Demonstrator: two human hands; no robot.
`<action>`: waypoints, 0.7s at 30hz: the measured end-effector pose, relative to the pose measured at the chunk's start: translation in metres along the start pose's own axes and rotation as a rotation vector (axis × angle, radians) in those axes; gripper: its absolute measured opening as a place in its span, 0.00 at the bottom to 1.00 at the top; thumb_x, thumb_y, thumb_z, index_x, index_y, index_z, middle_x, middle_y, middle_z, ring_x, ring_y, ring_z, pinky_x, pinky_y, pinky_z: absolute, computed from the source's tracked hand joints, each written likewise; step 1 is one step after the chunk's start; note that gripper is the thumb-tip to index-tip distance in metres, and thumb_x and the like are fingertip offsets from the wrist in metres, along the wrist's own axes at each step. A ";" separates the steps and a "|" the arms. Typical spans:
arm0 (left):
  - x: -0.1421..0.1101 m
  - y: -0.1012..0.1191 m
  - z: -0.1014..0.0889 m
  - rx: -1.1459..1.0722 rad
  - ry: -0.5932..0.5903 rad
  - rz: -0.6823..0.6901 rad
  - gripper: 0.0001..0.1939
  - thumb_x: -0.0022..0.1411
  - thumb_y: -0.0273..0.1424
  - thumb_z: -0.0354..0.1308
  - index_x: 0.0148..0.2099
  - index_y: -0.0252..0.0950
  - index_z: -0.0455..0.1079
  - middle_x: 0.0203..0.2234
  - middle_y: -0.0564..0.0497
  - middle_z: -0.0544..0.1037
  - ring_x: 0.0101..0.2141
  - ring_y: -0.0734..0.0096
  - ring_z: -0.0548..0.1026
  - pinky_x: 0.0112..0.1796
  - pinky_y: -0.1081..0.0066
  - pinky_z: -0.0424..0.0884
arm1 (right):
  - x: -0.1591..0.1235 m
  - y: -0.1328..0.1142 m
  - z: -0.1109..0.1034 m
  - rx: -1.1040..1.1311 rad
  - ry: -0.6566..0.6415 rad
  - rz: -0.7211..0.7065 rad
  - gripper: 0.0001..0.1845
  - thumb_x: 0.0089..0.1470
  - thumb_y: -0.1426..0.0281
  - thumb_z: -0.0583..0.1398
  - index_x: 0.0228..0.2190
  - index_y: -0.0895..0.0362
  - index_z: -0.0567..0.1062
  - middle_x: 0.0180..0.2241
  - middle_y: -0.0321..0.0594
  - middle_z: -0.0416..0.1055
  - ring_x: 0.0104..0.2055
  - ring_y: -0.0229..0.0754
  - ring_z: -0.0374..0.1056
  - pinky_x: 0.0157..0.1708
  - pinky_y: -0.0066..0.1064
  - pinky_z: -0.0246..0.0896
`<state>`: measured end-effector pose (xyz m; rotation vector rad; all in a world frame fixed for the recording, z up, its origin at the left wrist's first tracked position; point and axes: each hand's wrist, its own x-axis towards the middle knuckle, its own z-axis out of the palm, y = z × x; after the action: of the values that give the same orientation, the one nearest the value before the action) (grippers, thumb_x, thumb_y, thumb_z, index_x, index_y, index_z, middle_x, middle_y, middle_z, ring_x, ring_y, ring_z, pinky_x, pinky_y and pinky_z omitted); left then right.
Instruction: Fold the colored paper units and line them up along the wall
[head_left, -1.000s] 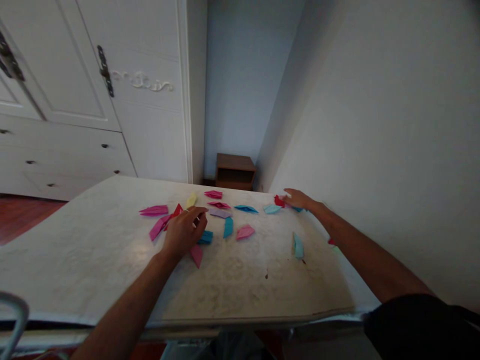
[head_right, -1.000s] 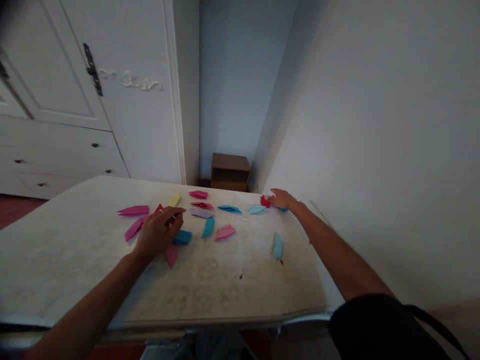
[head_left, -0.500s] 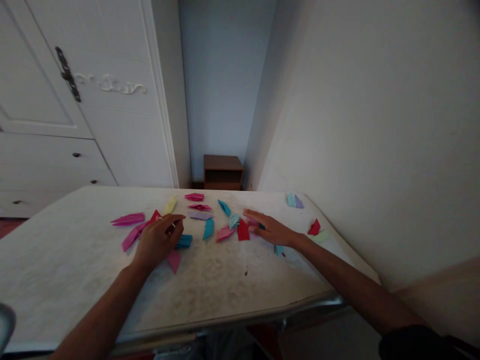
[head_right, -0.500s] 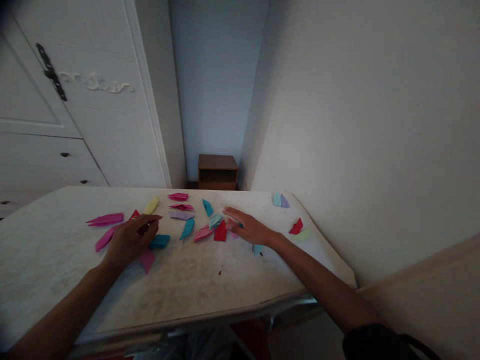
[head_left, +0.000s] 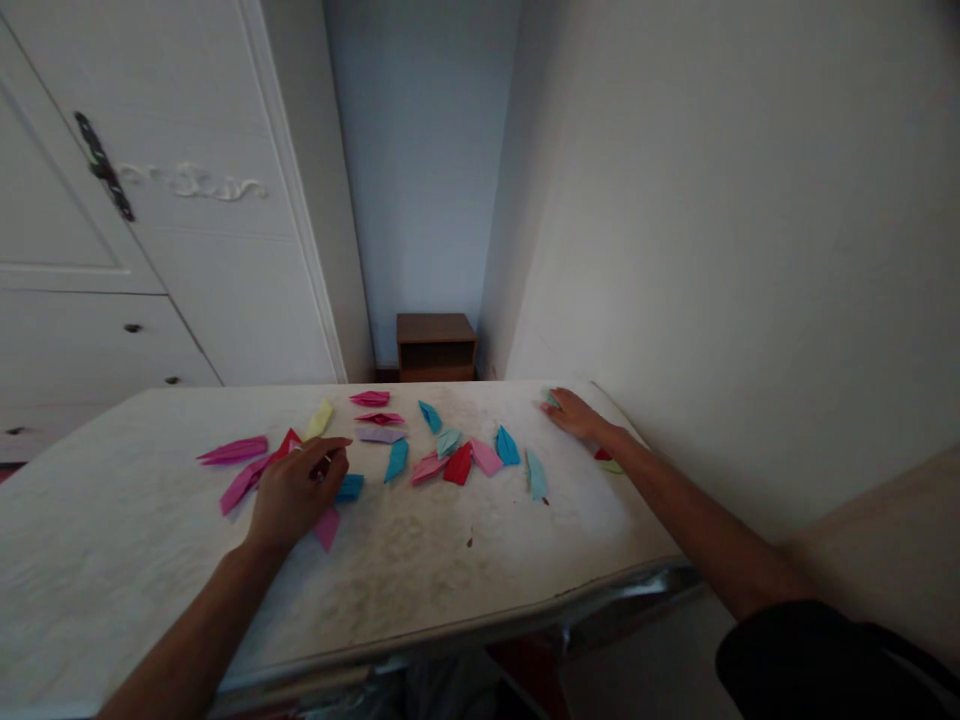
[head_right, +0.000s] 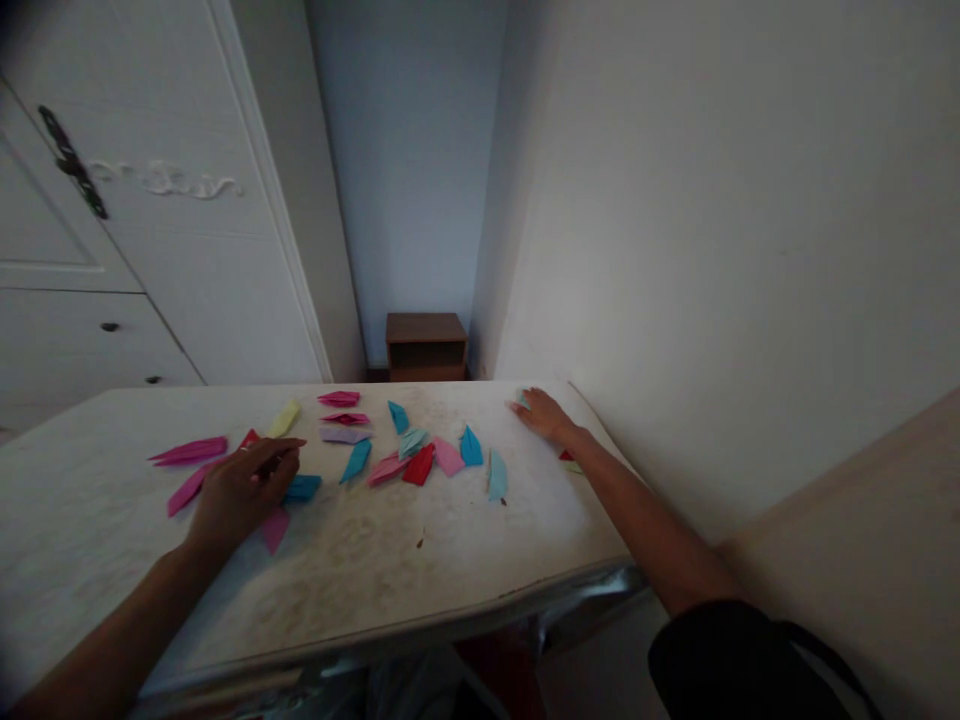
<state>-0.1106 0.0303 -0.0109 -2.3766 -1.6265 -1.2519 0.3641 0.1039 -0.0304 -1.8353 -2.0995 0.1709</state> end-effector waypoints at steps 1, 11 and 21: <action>0.000 0.002 0.000 -0.001 -0.006 0.006 0.19 0.62 0.40 0.48 0.40 0.34 0.76 0.26 0.51 0.77 0.24 0.71 0.74 0.28 0.72 0.68 | -0.003 -0.009 0.006 0.027 -0.019 -0.039 0.27 0.61 0.57 0.55 0.52 0.65 0.73 0.58 0.59 0.65 0.63 0.56 0.58 0.64 0.50 0.48; -0.005 0.007 -0.002 -0.010 -0.042 -0.008 0.17 0.63 0.40 0.49 0.41 0.36 0.75 0.27 0.51 0.77 0.25 0.71 0.74 0.30 0.71 0.69 | -0.052 -0.052 -0.014 0.283 0.104 -0.114 0.32 0.63 0.51 0.50 0.60 0.59 0.65 0.61 0.48 0.63 0.62 0.47 0.60 0.62 0.41 0.55; -0.009 0.012 0.007 0.052 -0.064 0.105 0.17 0.65 0.39 0.48 0.42 0.36 0.75 0.30 0.51 0.77 0.26 0.71 0.74 0.31 0.71 0.69 | -0.104 -0.015 0.010 -0.190 0.095 0.341 0.38 0.62 0.47 0.45 0.57 0.65 0.66 0.62 0.65 0.56 0.65 0.67 0.51 0.57 0.65 0.48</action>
<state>-0.0983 0.0204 -0.0163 -2.4594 -1.5073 -1.1132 0.3578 0.0013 -0.0534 -2.2580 -1.7782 -0.0342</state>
